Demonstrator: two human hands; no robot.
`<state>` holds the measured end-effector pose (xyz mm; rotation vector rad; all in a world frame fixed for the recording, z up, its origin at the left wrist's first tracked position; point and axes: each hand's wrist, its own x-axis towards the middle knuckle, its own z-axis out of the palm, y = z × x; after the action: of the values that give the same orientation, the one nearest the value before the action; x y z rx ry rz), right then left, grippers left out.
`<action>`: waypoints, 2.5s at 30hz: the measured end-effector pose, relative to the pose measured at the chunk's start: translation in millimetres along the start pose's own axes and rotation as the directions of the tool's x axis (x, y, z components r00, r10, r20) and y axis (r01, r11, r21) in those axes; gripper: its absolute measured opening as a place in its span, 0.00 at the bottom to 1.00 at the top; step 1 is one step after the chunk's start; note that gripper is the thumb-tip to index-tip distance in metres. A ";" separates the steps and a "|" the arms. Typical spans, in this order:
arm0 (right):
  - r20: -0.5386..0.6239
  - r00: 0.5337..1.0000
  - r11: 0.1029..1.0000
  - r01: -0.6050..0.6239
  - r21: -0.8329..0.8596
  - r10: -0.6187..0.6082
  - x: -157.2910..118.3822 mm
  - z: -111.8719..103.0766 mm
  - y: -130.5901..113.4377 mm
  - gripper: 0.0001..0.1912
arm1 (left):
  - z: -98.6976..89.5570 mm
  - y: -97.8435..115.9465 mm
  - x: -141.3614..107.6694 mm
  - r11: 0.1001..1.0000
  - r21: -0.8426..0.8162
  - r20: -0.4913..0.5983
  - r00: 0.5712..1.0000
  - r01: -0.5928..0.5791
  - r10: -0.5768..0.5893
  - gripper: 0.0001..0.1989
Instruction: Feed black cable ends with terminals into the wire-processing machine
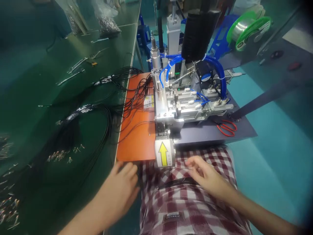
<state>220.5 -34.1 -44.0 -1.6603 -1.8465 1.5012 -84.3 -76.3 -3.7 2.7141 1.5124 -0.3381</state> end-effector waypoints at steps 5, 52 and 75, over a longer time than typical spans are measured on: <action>0.204 0.978 0.992 -0.053 0.110 0.029 1.1 4.7 3.9 0.07 | 23.9 -0.3 -14.0 0.975 0.091 0.098 0.976 -0.204 0.195 0.16; -0.168 0.977 0.838 0.198 0.509 -0.129 65.5 -17.5 -60.6 0.11 | -30.5 12.8 118.9 -0.207 -0.950 0.282 0.926 0.233 -0.252 0.12; -0.304 0.945 0.810 0.273 0.519 -0.123 59.6 4.6 -69.7 0.07 | -32.6 26.1 120.2 -0.375 -0.912 0.299 0.894 0.165 -0.334 0.09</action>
<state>156.2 25.6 -17.1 -1.2588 -1.2340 1.4617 4.6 14.5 2.2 0.8501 1.2523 0.8420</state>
